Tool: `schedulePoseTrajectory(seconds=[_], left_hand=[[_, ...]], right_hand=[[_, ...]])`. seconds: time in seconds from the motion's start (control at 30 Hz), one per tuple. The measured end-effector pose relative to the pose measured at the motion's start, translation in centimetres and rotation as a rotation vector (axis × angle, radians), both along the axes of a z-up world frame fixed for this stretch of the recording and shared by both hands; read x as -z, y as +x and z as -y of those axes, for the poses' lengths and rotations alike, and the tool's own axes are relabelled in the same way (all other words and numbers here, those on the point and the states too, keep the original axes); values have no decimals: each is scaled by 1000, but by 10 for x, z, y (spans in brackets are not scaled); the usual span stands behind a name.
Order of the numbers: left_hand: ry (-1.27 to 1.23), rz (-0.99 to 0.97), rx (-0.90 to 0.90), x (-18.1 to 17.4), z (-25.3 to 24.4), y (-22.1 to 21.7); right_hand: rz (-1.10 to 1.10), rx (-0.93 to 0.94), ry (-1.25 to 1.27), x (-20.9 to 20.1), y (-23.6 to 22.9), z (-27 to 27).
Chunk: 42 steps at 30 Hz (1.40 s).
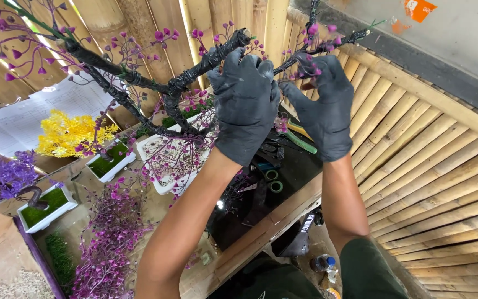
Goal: The person arranges purple artificial flowers onto a black bonsai tree structure. They use pliers to cut and prepare the flower stems and wire, then insert the stems into the branches of the tree. The person also uses a small wooden block to assist in securing the arrangement.
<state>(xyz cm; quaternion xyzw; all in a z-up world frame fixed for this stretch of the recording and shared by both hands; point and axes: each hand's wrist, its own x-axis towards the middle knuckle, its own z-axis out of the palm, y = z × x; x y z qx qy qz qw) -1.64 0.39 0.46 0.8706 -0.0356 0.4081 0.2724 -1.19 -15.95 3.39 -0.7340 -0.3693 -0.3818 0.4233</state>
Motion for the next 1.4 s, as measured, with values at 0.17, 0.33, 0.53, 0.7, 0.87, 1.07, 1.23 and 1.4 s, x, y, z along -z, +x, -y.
schedulePoseTrajectory(seconds=[0.17, 0.33, 0.53, 0.7, 0.87, 1.07, 1.23, 1.4], left_hand=[[385, -8, -223, -24, 3, -27], [305, 57, -114, -47, 4, -49], [464, 73, -192, -40, -12, -62], [500, 62, -160, -58, -13, -107], [504, 371, 24, -67, -9, -155], [831, 382, -29, -42, -30, -235], [627, 20, 118, 41, -112, -270], [-462, -565, -9, 107, -178, -347]], right_hand=[[-43, 87, -24, -5, -20, 24], [-7, 52, 28, -12, -28, 40], [65, 169, 62, -15, -32, 47], [153, 255, 117, -19, -38, 46], [175, 216, 107, -18, -45, 44], [344, 112, 121, -17, -66, 36], [148, -391, -18, 1, -99, 11], [-1, -742, -230, 100, -107, -27]])
